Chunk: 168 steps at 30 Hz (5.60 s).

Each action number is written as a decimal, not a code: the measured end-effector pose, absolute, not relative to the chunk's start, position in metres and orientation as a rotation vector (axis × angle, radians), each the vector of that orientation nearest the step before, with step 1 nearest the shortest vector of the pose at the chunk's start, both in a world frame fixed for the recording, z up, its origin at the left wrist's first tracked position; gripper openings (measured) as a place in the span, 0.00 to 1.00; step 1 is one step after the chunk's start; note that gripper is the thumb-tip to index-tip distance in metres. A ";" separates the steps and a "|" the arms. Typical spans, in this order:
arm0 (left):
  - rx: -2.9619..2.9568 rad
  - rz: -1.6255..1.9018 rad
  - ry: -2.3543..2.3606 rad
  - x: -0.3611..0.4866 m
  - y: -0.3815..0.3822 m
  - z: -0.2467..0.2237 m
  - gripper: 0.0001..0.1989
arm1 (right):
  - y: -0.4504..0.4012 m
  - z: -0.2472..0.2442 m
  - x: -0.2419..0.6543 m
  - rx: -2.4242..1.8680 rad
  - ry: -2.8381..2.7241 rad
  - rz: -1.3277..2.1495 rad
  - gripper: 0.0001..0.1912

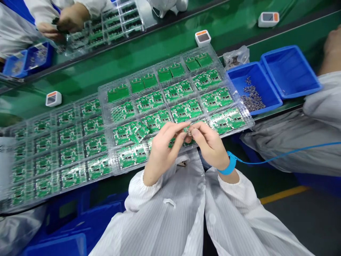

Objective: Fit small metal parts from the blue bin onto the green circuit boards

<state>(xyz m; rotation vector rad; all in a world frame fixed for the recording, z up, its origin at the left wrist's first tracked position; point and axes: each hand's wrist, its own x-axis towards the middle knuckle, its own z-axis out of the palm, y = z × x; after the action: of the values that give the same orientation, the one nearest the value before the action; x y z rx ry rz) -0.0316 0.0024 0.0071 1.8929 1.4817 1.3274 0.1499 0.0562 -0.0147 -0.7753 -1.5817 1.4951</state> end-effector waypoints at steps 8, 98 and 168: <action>1.779 1.399 1.429 -0.037 0.002 -0.001 0.10 | 0.058 -0.013 0.151 -0.867 -1.736 1.177 0.14; 1.777 1.481 1.552 -0.035 0.008 -0.010 0.06 | 0.072 -0.013 0.157 -0.864 -1.740 1.285 0.08; 1.676 1.503 1.558 -0.037 0.006 -0.006 0.05 | 0.078 -0.013 0.162 -0.889 -1.645 1.222 0.13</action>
<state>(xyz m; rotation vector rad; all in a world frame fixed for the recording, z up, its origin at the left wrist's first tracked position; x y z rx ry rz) -0.0366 0.0065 -0.0062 1.6755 1.5583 1.5029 0.1621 0.0781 -0.0134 -0.8885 -1.6449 1.2221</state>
